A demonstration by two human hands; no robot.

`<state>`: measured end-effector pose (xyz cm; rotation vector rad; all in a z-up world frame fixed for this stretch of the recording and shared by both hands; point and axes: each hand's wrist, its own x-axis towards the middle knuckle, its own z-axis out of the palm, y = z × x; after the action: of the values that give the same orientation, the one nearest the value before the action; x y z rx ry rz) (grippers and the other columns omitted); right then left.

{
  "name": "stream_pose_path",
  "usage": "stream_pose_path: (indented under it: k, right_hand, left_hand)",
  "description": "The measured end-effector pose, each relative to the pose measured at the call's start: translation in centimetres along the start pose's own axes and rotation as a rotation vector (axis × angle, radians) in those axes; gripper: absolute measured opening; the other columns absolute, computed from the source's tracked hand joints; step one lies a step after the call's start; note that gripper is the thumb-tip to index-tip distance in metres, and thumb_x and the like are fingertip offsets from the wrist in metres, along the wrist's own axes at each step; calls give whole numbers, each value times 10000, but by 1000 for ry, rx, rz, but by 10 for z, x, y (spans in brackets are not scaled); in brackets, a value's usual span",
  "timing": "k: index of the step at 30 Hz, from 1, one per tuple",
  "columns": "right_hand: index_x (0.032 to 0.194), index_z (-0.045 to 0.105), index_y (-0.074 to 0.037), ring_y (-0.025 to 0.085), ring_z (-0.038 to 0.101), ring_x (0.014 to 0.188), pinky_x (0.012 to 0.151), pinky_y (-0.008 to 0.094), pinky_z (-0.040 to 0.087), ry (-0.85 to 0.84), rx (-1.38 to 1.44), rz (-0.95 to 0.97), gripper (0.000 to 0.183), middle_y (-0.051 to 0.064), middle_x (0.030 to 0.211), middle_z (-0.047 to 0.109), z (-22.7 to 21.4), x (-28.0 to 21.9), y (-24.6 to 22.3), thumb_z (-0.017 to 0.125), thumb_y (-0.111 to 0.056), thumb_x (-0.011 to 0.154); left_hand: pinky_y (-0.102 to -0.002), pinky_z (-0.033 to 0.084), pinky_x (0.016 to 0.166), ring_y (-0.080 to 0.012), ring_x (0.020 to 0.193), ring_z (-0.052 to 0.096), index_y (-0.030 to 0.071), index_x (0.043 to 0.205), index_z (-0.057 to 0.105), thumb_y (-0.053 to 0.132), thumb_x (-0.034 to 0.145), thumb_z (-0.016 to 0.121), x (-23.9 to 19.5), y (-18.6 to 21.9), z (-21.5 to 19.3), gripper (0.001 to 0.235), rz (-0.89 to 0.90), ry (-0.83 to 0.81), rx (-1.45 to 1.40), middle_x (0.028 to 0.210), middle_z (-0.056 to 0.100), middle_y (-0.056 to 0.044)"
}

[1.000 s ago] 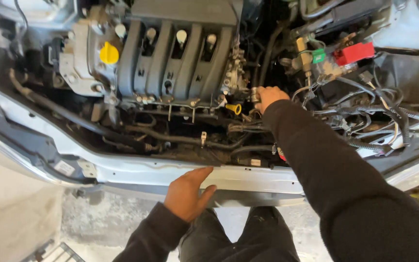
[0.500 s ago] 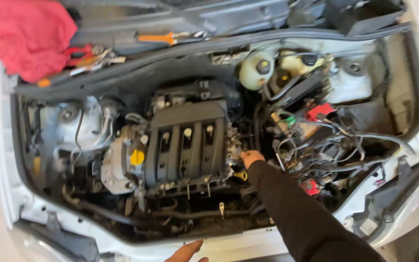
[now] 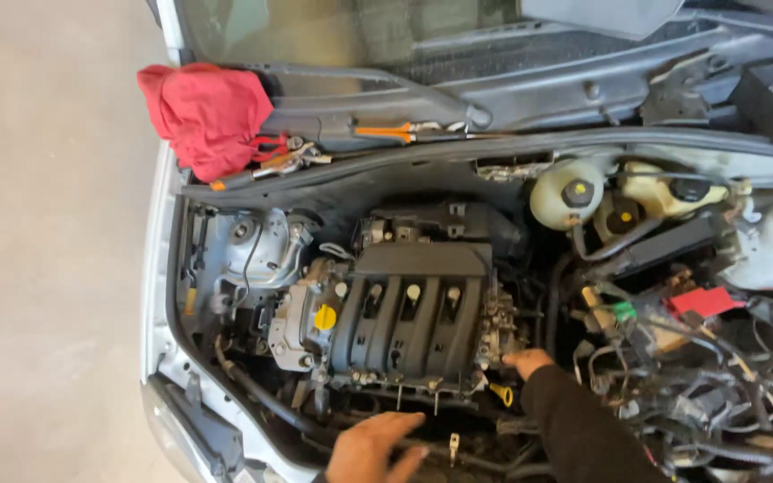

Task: The person works on a car engine with the hood open, using a wrench to loosen and tighten bolts on the engine cover. They also handle various hoses and wires within the engine bay, occasionally reaching for tools placed on the car's frame.

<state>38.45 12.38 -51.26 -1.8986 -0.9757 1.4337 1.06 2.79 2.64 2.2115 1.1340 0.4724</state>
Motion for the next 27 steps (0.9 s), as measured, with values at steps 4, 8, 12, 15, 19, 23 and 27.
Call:
stream_pose_path:
  k: [4, 8, 12, 15, 19, 23, 27]
  right_hand:
    - [967, 831, 32, 319, 739, 907, 862, 444, 565, 60, 109, 106, 398, 162, 941, 825, -1, -52, -41, 869, -291, 739]
    - [1022, 836, -43, 291, 730, 980, 903, 410, 544, 112, -70, 66, 399, 126, 1011, 809, -9, -78, -56, 815, -367, 791]
    - [1115, 805, -100, 282, 746, 1054, 956, 406, 529, 94, -65, 108, 390, 127, 1097, 821, -11, -114, -66, 701, -394, 881]
    - [1109, 821, -120, 275, 719, 1078, 967, 407, 523, 158, -99, 50, 368, 113, 1123, 799, -16, -136, -72, 672, -381, 898]
    - [1048, 812, -114, 260, 734, 1038, 939, 386, 542, 240, -101, -61, 317, 92, 1077, 798, -13, -165, -83, 616, -338, 938]
    - [1016, 796, -106, 279, 561, 1221, 1072, 394, 402, 247, -89, -170, 268, 69, 1195, 726, -18, -200, -140, 571, -230, 942]
    - [1035, 768, -100, 272, 505, 1281, 1108, 395, 363, 196, -21, -130, 276, 44, 1247, 695, -21, -220, -176, 531, -232, 984]
  left_hand:
    - [-413, 592, 839, -338, 959, 747, 82, 1107, 751, 261, 806, 801, 54, -11, -68, 353, -40, 164, 146, 1051, 777, -143]
    - [-461, 576, 741, -342, 861, 732, 132, 1079, 742, 349, 882, 754, 149, -71, -153, 293, -368, 282, 544, 985, 759, -128]
    - [-517, 539, 838, -397, 992, 671, 85, 1134, 729, 319, 890, 774, 250, -210, -216, 341, -47, 507, 744, 1074, 718, -177]
    - [-514, 522, 826, -389, 1016, 658, 107, 1161, 737, 321, 894, 737, 316, -286, -233, 342, -159, 449, 968, 1081, 709, -162]
    - [-497, 522, 897, -351, 1098, 667, 193, 1176, 758, 248, 962, 661, 343, -420, -228, 242, -97, 298, 924, 1188, 731, -104]
    - [-484, 522, 866, -348, 1053, 664, 172, 1164, 752, 222, 948, 673, 365, -344, -168, 235, 17, 126, 732, 1143, 717, -109]
    - [-471, 522, 834, -344, 1007, 660, 151, 1151, 746, 196, 934, 685, 355, -291, -130, 231, 70, 20, 609, 1099, 703, -113]
